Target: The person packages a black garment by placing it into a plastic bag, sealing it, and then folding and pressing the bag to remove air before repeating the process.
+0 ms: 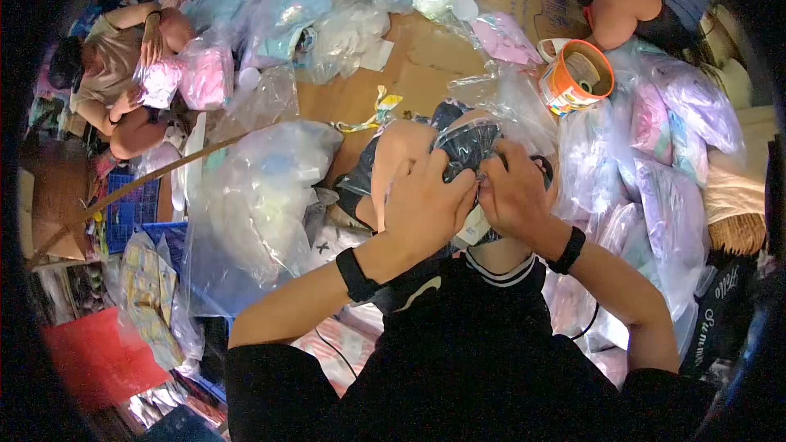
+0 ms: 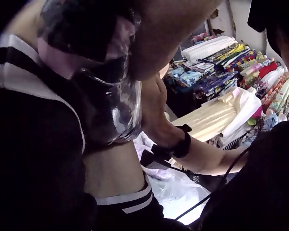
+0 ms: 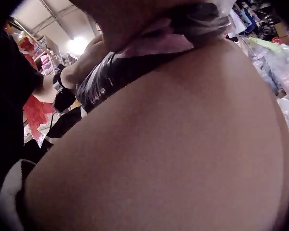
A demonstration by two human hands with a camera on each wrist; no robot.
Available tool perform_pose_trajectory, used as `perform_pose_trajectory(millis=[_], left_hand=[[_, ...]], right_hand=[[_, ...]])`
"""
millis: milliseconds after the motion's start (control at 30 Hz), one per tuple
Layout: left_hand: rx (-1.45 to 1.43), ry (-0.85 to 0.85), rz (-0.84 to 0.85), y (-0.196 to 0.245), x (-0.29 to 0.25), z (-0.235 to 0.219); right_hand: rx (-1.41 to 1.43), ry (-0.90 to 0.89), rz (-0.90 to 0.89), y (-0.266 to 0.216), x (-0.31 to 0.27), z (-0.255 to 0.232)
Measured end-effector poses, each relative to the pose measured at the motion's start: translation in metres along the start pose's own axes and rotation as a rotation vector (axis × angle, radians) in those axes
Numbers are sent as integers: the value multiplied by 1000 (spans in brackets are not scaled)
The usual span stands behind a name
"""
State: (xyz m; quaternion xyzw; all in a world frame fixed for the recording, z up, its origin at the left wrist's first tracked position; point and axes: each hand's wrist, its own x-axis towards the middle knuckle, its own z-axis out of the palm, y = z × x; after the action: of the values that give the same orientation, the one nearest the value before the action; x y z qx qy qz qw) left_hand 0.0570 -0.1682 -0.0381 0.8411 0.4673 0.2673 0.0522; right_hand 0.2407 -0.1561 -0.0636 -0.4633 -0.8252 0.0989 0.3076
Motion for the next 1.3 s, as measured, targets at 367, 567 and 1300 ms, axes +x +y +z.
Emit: perform_pose_trajectory(millis=[367,567,1300], left_hand=[[-198,37,-46,-8,-9,-5],[-314,17,-414,-18,-16,-50],[-212,-237,60,-28,-59,-82]], right_hand=[[236,101,23,21,-14,-9],[664,-258,658,45,-19,-53],[348,-271,102,58,-26,-91]])
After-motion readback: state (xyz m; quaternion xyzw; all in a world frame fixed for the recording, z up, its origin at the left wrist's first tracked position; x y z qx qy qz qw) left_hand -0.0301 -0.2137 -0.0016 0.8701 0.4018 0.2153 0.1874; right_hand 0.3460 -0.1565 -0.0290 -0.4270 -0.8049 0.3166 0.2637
